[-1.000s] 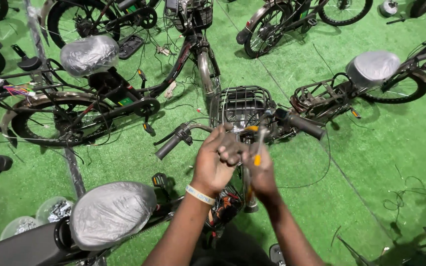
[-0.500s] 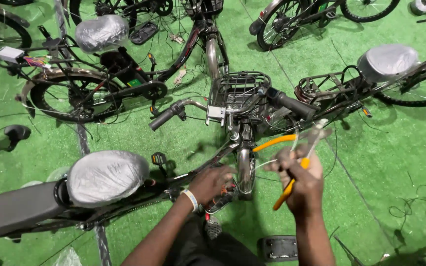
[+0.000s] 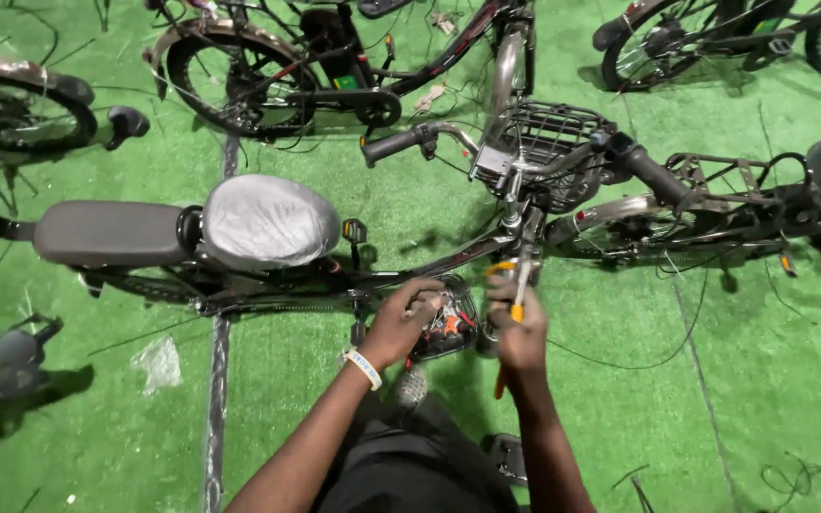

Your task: The person assembles an electric bicycle by adjusting the handlebars, routing cables, and securing components near the rear wheel. They use pliers to cut a cable and a wrench to tighten bolts on the frame and wheel area.

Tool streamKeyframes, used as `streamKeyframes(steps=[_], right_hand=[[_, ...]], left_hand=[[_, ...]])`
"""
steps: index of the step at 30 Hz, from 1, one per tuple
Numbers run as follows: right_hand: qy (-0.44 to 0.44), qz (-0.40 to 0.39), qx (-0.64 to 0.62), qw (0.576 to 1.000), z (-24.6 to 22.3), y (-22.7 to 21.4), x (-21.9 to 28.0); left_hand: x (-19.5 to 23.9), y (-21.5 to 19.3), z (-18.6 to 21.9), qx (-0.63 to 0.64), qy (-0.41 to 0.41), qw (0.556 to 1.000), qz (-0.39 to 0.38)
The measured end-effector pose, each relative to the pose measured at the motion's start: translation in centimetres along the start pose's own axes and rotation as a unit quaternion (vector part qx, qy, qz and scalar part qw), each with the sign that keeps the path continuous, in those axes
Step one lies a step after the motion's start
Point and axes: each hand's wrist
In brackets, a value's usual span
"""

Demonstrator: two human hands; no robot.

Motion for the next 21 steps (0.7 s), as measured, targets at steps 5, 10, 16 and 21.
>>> streamKeyframes(steps=[5,10,16,21], right_hand=[[0.234,-0.256,-0.211,0.914,-3.1,4.3,3.1],[0.227,-0.369,-0.109,0.895,0.8,8.2,2.1],[0.090,-0.467,0.183,0.860,-3.4,16.9,6.2],[0.075,-0.483,0.415,0.767,-5.0,24.3,11.2]], left_hand=[[2.3,-2.9,-1.0,-0.078,0.111,0.990,0.036],[6.3,-7.2,-2.2,-0.017,0.020,0.999,0.041],[10.1,-10.9,-11.1,0.099,-0.085,0.987,0.098],[13.8,-16.6,-13.8,0.214,-0.220,0.932,0.191]])
Point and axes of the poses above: each hand's wrist, its own x-axis away from the middle knuckle, its own y-axis out of the palm, z = x × y, and after that the axes turned 3 degrees about x, right-handed
